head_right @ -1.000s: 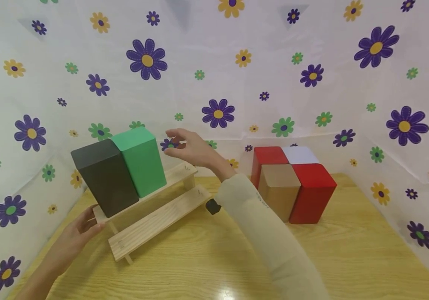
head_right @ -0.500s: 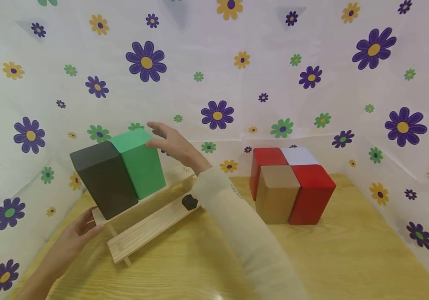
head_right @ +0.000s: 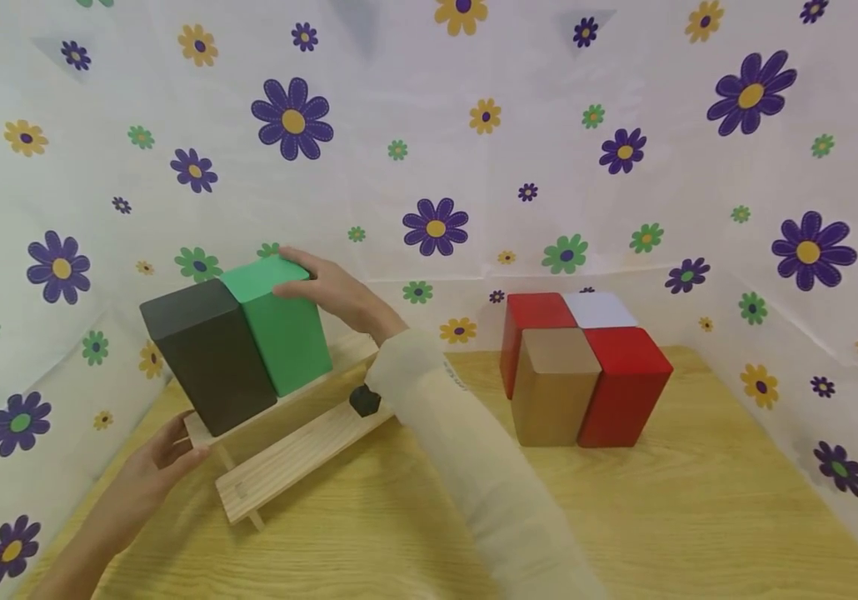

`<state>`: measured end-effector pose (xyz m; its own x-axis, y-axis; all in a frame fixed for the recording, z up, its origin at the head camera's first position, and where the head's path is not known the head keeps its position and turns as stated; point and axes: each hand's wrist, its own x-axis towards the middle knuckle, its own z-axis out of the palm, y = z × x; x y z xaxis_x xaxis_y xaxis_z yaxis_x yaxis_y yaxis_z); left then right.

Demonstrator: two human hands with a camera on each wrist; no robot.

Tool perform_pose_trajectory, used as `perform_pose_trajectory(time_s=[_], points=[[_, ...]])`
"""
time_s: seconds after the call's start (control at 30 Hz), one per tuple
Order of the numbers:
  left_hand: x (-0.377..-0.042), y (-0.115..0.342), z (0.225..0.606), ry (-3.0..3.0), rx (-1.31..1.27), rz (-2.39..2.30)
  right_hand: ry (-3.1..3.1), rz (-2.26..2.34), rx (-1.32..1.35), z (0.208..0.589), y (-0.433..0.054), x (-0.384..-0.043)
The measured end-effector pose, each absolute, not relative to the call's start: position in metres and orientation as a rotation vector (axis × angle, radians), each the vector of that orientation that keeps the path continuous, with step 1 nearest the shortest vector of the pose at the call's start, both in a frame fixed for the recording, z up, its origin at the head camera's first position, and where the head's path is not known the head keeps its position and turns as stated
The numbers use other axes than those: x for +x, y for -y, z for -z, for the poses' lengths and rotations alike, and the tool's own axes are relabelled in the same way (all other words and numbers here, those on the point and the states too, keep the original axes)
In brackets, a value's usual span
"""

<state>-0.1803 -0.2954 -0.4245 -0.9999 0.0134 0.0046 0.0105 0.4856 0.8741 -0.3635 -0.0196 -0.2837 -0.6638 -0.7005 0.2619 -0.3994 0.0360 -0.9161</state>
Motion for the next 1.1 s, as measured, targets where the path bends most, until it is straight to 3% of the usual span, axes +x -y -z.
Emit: perform_pose_trajectory(time_s=[0.63,1.1], points=[[-0.181,0.293,0.419,-2.685,0.037,-1.603,-2.213,1.550,-1.157,0.275,-0.018,-0.363],[-0.180,0.294,0.422,-2.698,0.027,-1.594,-2.496,1.143,-1.096,0.246,-0.094,-0.352]])
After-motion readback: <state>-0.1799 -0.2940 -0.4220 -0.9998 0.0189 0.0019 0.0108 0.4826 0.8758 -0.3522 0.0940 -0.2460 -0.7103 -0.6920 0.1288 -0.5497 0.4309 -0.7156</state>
